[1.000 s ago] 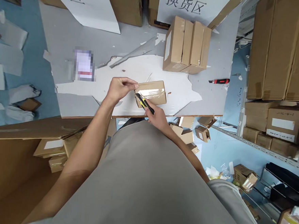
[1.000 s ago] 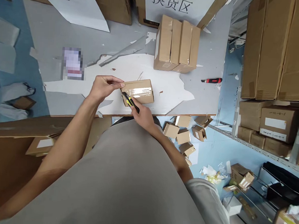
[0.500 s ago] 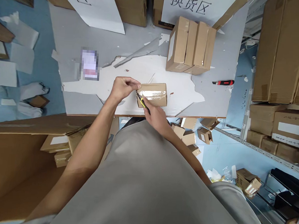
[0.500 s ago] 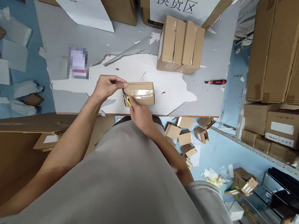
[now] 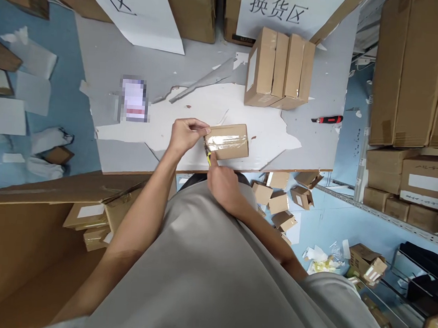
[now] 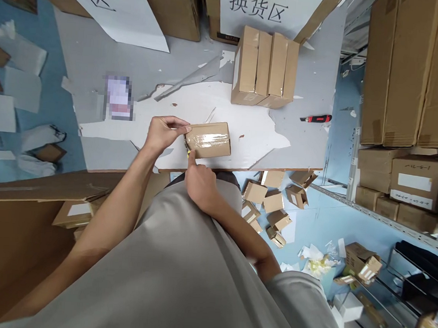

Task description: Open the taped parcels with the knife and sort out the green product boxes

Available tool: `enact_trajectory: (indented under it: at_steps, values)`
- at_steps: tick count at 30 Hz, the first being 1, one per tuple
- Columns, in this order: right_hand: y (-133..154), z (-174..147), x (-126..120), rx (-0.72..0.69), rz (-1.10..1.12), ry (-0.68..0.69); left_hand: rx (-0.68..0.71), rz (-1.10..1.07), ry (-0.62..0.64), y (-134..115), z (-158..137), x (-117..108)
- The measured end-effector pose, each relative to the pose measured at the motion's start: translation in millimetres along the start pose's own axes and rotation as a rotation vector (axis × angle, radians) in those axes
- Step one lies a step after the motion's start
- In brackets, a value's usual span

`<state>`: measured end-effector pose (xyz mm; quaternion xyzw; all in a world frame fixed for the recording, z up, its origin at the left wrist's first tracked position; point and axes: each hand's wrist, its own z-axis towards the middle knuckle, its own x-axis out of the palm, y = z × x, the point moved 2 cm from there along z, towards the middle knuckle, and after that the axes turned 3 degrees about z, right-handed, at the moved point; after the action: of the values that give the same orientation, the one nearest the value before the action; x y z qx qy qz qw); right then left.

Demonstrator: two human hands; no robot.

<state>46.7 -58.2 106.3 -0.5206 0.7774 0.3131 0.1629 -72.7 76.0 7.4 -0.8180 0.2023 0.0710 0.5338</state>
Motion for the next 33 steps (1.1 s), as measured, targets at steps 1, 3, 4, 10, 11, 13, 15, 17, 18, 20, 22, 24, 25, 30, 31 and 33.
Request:
enact_trajectory:
  at_steps: [1, 3, 4, 10, 11, 13, 15, 17, 18, 20, 22, 24, 25, 30, 31, 33]
  values:
    - [3, 1, -1, 0.012, 0.002, -0.008, 0.003, 0.003, 0.002, 0, -1, 0]
    - [10, 1, -1, 0.041, -0.008, -0.019, 0.01, 0.011, 0.006, 1, -1, -1]
    - [13, 1, 0, 0.057, -0.016, -0.022, 0.015, 0.016, 0.008, 1, -1, -1]
    - [13, -26, 5, 0.101, -0.03, -0.059, 0.05, 0.022, 0.064, -1, 3, -2]
    - [7, -32, 4, 0.099, -0.007, -0.093, 0.06, 0.022, 0.071, -1, 3, -3]
    - [-10, -41, 1, 0.107, 0.081, -0.209, 0.081, 0.019, 0.081, 1, -1, -4]
    - [-34, -44, -2, 0.159, 0.19, -0.368, 0.097, 0.013, 0.096, 4, -8, -6]
    - [-60, -40, -5, 0.231, 0.272, -0.517, 0.135, 0.038, 0.101, 5, -17, -8]
    - [-72, -36, -5, 0.257, 0.298, -0.571, 0.174, 0.069, 0.091, 4, -21, -9]
    - [-93, -26, -3, 0.274, 0.325, -0.639, 0.302, 0.148, 0.069, -2, -29, -6]
    - [-107, -17, 1, 0.247, 0.338, -0.675, 0.458, 0.233, 0.097, -10, -33, 6]
    - [-116, -11, 6, 0.2, 0.36, -0.694, 0.607, 0.327, 0.194, -17, -35, 25]
    - [-118, -9, 8, 0.171, 0.374, -0.7, 0.671, 0.378, 0.252, -20, -35, 36]
    - [-117, -5, 12, 0.083, 0.392, -0.682, 0.813, 0.496, 0.368, -13, -32, 73]
    - [-116, -5, 11, 0.087, 0.384, -0.668, 0.813, 0.495, 0.364, -10, -31, 75]
    - [-114, -5, 10, 0.097, 0.358, -0.639, 0.812, 0.487, 0.355, -4, -30, 75]
